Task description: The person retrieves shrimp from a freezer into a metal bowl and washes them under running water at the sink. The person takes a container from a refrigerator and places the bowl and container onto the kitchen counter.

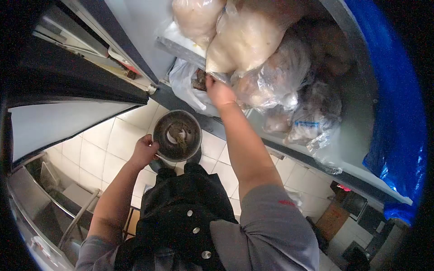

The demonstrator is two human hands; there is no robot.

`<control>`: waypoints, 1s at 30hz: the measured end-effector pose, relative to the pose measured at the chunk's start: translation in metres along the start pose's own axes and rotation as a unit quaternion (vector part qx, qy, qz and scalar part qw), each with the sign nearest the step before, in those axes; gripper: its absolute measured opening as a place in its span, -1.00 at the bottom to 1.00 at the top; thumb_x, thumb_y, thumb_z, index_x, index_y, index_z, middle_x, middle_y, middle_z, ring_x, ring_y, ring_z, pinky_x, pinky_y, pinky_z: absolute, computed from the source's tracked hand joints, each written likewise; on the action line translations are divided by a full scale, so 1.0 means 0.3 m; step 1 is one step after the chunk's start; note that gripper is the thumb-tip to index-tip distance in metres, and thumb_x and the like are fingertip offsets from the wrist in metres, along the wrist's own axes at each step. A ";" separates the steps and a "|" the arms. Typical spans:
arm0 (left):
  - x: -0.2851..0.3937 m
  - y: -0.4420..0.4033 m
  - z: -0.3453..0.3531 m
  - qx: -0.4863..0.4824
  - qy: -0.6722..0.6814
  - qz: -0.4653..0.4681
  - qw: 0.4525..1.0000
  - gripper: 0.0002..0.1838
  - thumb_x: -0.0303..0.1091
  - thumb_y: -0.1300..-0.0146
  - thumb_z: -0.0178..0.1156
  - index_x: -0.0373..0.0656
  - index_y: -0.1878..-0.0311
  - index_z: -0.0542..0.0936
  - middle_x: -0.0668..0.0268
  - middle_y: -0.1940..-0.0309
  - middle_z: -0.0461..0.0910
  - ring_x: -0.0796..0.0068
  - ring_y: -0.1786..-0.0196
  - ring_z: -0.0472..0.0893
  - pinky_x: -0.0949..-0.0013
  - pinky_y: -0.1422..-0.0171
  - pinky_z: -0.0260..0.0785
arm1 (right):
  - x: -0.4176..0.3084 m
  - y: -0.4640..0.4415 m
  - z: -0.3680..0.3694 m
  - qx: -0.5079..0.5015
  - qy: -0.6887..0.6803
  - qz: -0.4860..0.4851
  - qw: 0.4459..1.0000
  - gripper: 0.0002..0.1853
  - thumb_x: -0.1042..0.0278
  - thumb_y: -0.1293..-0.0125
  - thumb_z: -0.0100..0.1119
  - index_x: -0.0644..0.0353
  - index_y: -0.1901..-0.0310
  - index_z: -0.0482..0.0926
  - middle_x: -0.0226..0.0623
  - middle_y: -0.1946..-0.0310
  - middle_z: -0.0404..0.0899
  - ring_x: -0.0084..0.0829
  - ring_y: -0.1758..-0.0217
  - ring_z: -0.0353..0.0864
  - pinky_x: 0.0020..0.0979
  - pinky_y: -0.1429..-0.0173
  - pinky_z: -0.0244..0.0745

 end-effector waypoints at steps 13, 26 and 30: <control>-0.016 0.006 -0.016 -0.002 -0.001 0.017 1.000 -0.85 -0.38 -0.26 0.18 -0.21 0.37 0.47 0.39 0.56 0.44 0.62 0.57 0.47 0.44 0.52 0.44 | -0.132 -0.105 0.194 -0.217 0.217 -0.119 0.944 -0.63 0.43 -0.26 -0.07 0.32 -0.06 0.54 0.07 -0.12 0.54 0.00 -0.07 0.62 -0.11 -0.16 0.51; 0.002 0.005 -0.009 0.010 -0.014 0.032 0.999 -0.78 -0.37 -0.21 0.19 -0.20 0.46 0.37 0.33 0.60 0.44 0.57 0.59 0.49 0.41 0.58 0.40 | 0.061 -0.067 0.063 -0.179 -0.070 0.006 0.981 -0.61 0.08 -0.42 0.05 0.22 -0.06 0.56 -0.14 0.07 0.64 -0.23 -0.04 0.57 -0.29 -0.20 0.38; 0.043 0.012 -0.002 0.010 -0.015 0.034 0.999 -0.77 -0.37 -0.20 0.19 -0.21 0.47 0.37 0.29 0.62 0.47 0.52 0.60 0.53 0.40 0.57 0.43 | 0.090 0.005 -0.009 -0.129 -0.328 0.057 0.934 -0.71 0.16 -0.40 0.14 0.22 0.04 0.57 -0.32 0.20 0.61 -0.39 0.26 0.54 -0.40 0.07 0.43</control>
Point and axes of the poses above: each hand's wrist, its own y-axis away from the middle knuckle, its own z-axis out of the palm, x = y × z, the point moved 5 cm from there along -y, towards the middle knuckle
